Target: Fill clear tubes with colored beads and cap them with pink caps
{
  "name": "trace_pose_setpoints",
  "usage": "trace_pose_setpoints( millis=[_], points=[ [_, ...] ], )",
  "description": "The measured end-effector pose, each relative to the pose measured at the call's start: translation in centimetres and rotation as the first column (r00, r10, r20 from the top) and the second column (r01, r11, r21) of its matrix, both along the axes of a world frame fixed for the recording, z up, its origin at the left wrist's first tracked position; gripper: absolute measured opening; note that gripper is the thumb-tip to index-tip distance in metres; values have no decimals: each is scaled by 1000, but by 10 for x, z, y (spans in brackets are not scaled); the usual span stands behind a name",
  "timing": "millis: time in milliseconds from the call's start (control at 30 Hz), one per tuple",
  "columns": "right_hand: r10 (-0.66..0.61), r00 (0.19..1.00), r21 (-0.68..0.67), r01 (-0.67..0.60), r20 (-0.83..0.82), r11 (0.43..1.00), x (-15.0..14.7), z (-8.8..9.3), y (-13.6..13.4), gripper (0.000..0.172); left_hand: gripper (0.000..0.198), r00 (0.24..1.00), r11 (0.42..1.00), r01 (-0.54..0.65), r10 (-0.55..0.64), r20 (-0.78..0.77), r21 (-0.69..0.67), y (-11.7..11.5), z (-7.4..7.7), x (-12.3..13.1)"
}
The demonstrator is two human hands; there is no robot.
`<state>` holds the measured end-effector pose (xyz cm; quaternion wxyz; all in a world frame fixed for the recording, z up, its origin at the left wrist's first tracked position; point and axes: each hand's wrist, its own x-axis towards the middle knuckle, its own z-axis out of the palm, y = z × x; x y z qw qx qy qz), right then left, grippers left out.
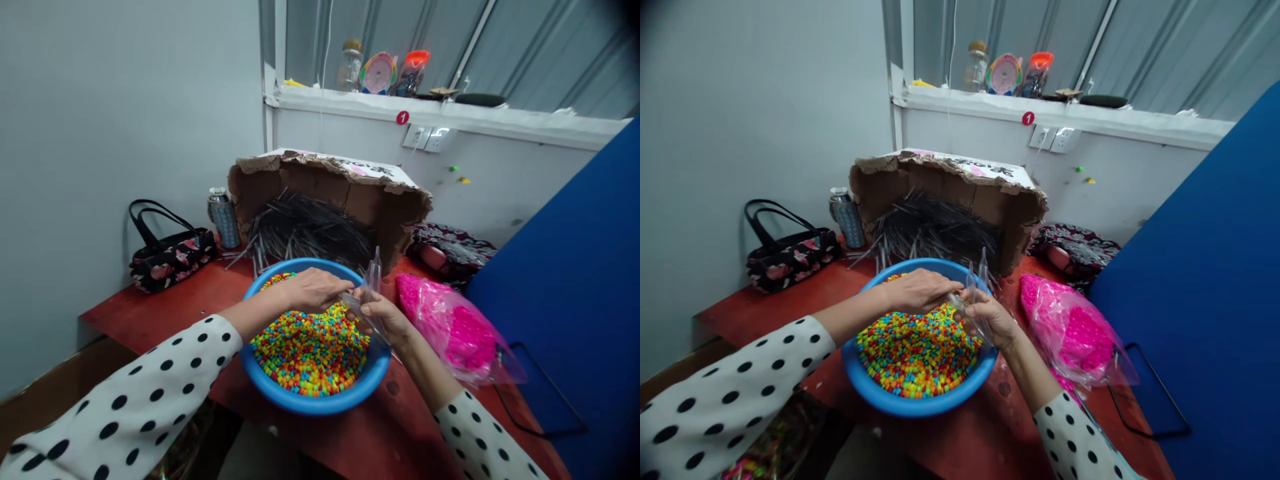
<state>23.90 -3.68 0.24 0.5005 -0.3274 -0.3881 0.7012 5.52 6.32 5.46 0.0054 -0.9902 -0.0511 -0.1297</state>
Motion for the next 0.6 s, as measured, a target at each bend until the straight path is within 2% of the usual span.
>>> trace_pose_setpoints(
  millis=[100,200,267,333,367,400,433,500,567,600],
  points=[
    [-3,1000,-27,4,27,1000,1,1,2,32,42,995,992,-98,97,-25,-74,3,-6,-8],
    [-73,997,-100,74,19,992,4,0,5,30,40,976,966,-210,216,24,-149,10,-9,-22],
    [-184,983,-126,181,-11,975,6,-1,7,29,37,945,925,-290,318,79,-247,15,-9,-30],
    [-305,952,-119,298,-40,947,5,-2,9,30,29,903,847,-332,413,120,-416,15,-12,-31],
    [-353,934,-110,346,-51,932,4,-2,10,32,24,878,782,-331,460,131,-528,13,-14,-29],
    [-389,919,-100,383,-57,918,2,-1,11,34,18,853,693,-314,505,127,-649,10,-16,-25],
    [-417,907,-89,411,-59,907,-1,1,12,36,13,827,580,-281,550,113,-765,6,-19,-19],
    [-469,881,-66,465,-68,883,-8,4,13,37,10,773,296,-170,631,59,-940,-4,-25,-6],
    [-528,844,-53,525,-90,849,-14,9,14,36,14,749,43,-11,662,20,-999,-15,-28,5],
    [-556,825,-53,554,-104,831,-17,10,14,36,16,752,-51,68,659,18,-996,-20,-28,10]
  ],
)
